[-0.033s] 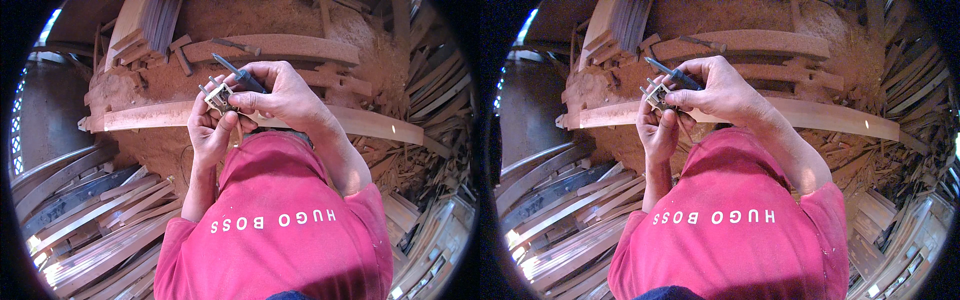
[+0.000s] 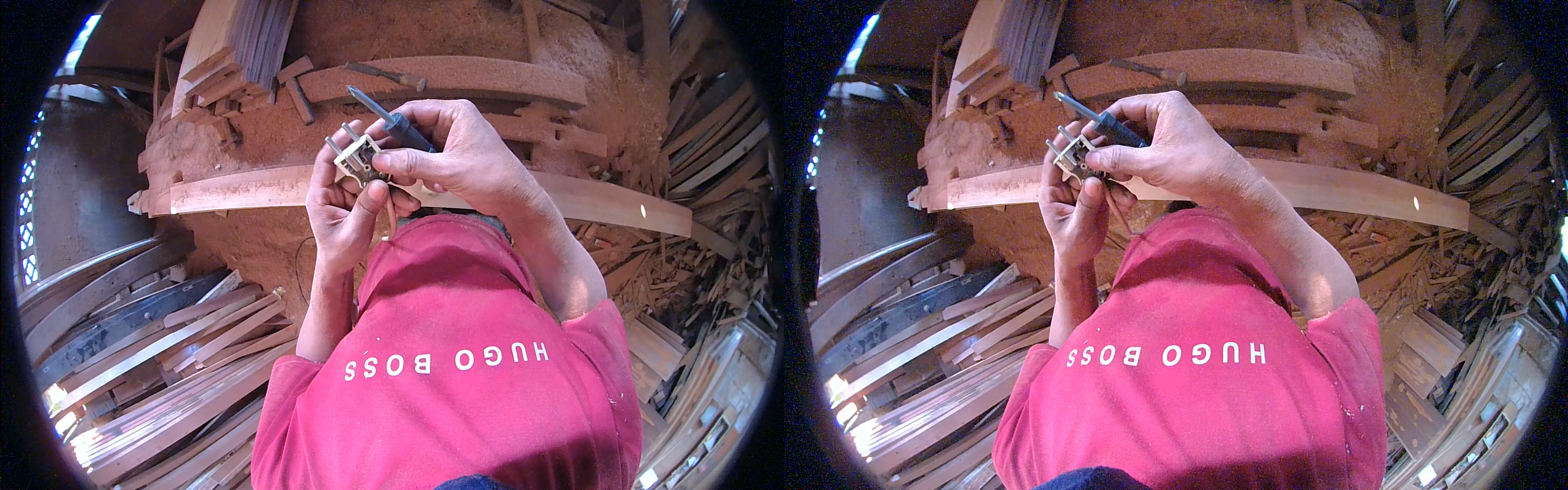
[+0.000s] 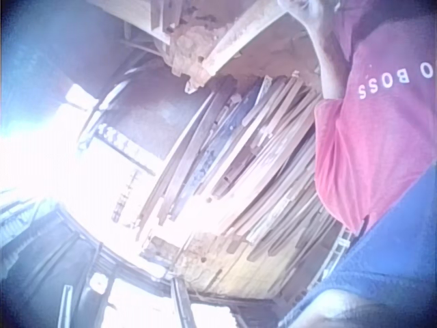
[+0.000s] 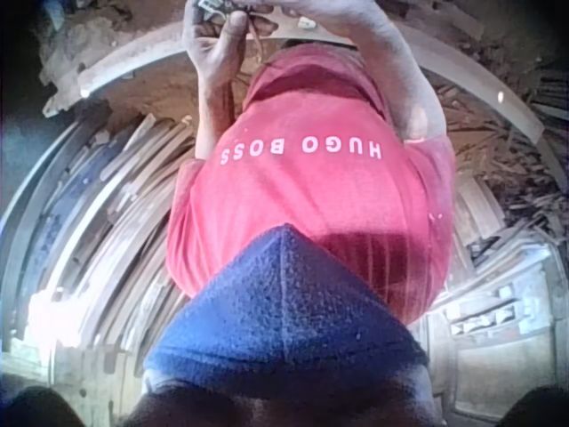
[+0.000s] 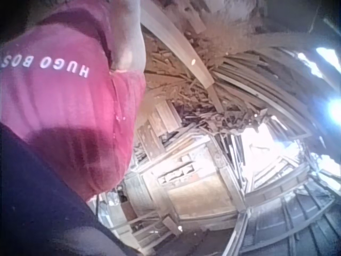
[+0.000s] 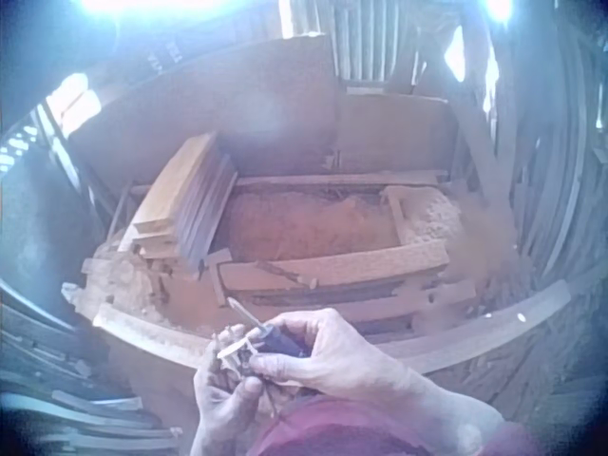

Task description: The person disassembles an electrical plug using a screwdriver while sitting on the floor of a workshop.

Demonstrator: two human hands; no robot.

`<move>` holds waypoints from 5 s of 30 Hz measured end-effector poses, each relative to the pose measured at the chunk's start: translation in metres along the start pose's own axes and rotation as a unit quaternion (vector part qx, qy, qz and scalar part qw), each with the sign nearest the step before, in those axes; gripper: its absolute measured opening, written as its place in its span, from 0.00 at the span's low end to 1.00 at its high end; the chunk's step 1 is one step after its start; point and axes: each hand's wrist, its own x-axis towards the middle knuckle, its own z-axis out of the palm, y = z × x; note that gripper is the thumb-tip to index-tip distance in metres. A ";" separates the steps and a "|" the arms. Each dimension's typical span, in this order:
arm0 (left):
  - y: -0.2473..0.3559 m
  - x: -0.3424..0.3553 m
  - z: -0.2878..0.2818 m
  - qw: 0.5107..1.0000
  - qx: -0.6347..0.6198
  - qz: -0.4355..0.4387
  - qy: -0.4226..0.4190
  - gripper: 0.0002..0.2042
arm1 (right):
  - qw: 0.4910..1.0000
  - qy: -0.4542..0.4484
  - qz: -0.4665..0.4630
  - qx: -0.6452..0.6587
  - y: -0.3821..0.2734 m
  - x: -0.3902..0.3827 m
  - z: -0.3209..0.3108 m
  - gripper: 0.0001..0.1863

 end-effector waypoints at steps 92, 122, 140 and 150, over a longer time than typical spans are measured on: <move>0.014 0.003 -0.014 0.955 0.291 0.063 -0.002 0.26 | 0.559 -0.046 -0.346 -0.752 -0.069 -0.024 0.022 0.13; 0.007 -0.002 -0.009 0.955 0.291 0.054 0.028 0.25 | 0.608 -0.017 -0.237 -0.757 -0.061 -0.032 0.021 0.09; 0.002 -0.004 -0.015 0.957 0.286 0.030 0.023 0.26 | 0.629 -0.038 -0.198 -0.751 -0.058 -0.030 0.015 0.07; 0.003 -0.005 -0.016 0.959 0.280 0.035 0.016 0.25 | 0.632 -0.027 -0.222 -0.742 -0.060 -0.031 0.015 0.08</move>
